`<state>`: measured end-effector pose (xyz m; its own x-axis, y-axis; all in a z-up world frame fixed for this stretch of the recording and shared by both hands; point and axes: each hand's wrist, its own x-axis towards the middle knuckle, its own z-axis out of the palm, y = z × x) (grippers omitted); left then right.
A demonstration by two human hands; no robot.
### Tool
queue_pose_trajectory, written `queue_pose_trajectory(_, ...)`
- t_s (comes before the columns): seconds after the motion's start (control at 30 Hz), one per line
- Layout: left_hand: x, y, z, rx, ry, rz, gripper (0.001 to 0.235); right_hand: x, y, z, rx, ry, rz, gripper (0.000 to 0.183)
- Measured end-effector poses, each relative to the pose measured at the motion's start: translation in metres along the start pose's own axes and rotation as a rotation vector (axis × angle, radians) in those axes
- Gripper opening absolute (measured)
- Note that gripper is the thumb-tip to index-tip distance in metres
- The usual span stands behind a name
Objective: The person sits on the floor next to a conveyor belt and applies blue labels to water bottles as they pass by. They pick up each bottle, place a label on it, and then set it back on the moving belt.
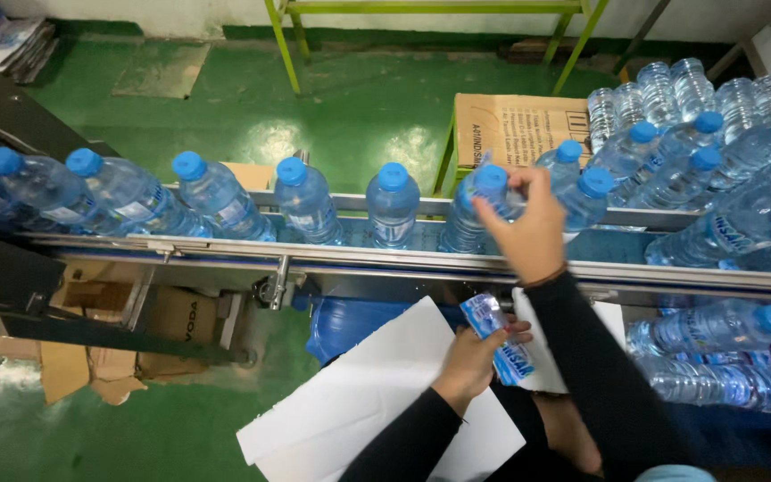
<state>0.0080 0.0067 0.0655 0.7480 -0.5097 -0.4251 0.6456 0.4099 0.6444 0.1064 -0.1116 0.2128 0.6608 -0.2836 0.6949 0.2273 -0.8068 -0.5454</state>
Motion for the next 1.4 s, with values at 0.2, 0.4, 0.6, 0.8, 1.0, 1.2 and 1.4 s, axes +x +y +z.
queue_pose_trajectory(0.2,0.042,-0.042,-0.012,0.816,0.122,-0.11,0.044,-0.034,-0.024,0.043,0.02,-0.046,0.239,0.111)
queue_pose_trajectory(0.4,0.032,-0.031,-0.004,0.479,0.211,0.008,0.051,-0.102,-0.04,0.001,0.321,-0.035,0.27,0.111)
queue_pose_trajectory(0.6,0.041,-0.055,-0.033,-0.13,0.08,-0.031,0.022,-0.22,0.023,-0.052,-0.082,-0.063,0.476,0.07)
queue_pose_trajectory(0.8,0.03,-0.053,-0.036,-0.08,-0.088,-0.012,0.018,-0.25,0.05,-0.079,0.251,-0.233,0.934,0.01)
queue_pose_trajectory(1.0,0.018,-0.029,-0.031,-0.061,-0.293,-0.128,0.03,-0.179,0.085,-0.178,0.201,-0.223,0.893,0.022)
queue_pose_trajectory(1.2,0.02,-0.032,-0.03,0.096,-0.266,-0.115,0.023,-0.073,0.113,-0.274,-0.746,0.287,0.094,0.007)
queue_pose_trajectory(1.4,0.016,-0.027,-0.028,0.085,-0.26,-0.128,0.03,-0.023,0.1,-0.202,-0.449,0.198,0.132,0.008)
